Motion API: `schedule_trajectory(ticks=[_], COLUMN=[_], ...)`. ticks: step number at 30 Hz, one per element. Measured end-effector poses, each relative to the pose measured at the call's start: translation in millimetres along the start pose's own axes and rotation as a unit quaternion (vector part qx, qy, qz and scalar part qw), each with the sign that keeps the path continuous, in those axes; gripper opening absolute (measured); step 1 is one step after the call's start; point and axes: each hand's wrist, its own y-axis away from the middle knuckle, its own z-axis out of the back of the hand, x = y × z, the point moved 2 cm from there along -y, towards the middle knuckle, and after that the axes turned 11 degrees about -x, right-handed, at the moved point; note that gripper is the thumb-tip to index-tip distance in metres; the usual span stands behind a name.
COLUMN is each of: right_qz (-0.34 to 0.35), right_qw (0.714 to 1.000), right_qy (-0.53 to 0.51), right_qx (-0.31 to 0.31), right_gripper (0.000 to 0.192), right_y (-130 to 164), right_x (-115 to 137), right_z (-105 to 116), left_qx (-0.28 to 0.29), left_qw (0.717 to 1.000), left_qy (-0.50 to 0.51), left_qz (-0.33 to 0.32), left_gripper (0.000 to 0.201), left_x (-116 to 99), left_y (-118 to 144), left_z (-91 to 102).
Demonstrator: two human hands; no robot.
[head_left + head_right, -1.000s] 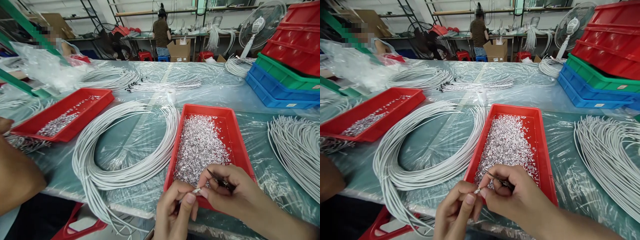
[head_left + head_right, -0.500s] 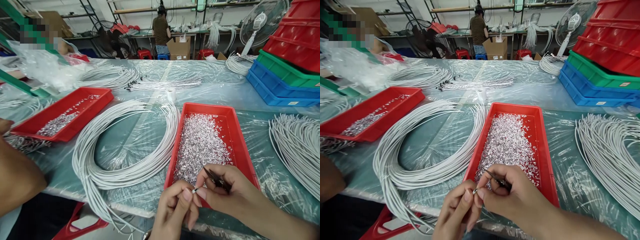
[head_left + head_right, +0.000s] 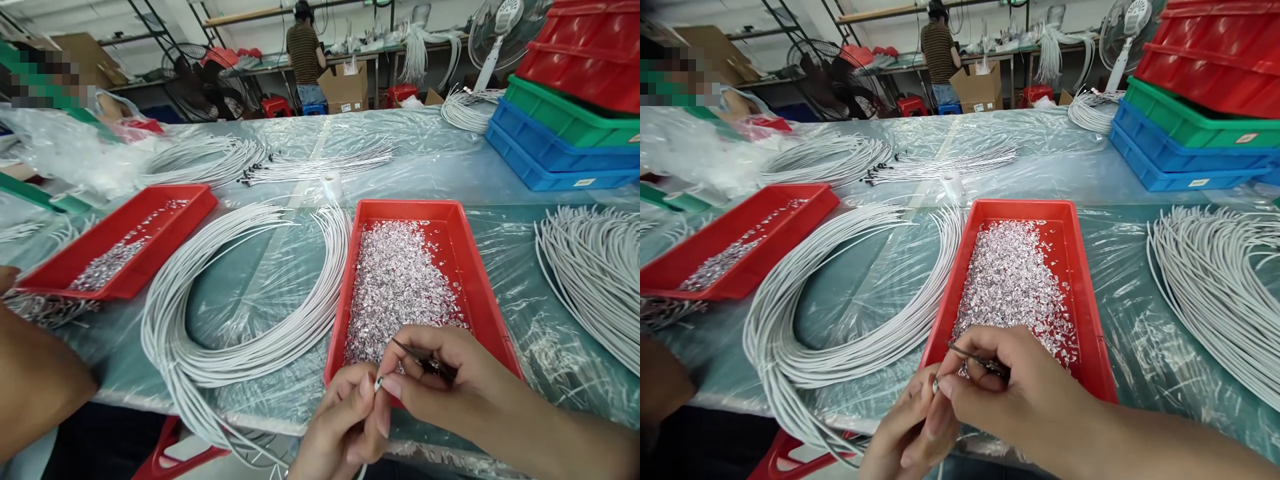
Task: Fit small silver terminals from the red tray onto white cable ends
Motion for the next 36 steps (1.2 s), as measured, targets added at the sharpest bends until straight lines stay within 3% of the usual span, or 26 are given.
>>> schedule_trajectory(ticks=[11, 17, 23, 28, 33, 36], right_qz=[-0.041, -0.038, -0.034, -0.075, -0.04, -0.007], right_qw=[0.997, 0.997, 0.997, 0.989, 0.99, 0.993], right_qy=[-0.063, -0.051, -0.046, 0.032, 0.061, 0.075], right_qx=[0.036, 0.042, 0.057, 0.123, 0.121, 0.089], right_gripper=[0.016, 0.021, 0.013, 0.011, 0.008, 0.012], right_y=[0, 1, 0, 1, -3, -7], right_x=[3, 2, 2, 6, -1, -3], right_z=[-3, -3, -1, 6, 9, 12], left_qx=[0.077, 0.073, 0.038, 0.036, 0.07, 0.075], left_qw=[0.994, 0.996, 0.999, 0.997, 0.981, 0.979], left_qy=[0.059, 0.04, 0.007, -0.046, -0.116, -0.132], left_qz=[0.045, 0.037, 0.024, 0.053, 0.135, 0.137], left_gripper=[0.057, 0.063, 0.044, 0.026, 0.029, 0.026], left_x=[3, 4, 7, 5, -2, -8], left_y=[-7, -9, -1, 9, 11, 9], left_z=[0.4, -2.9, 16.4, 30.8, 23.2, 16.0])
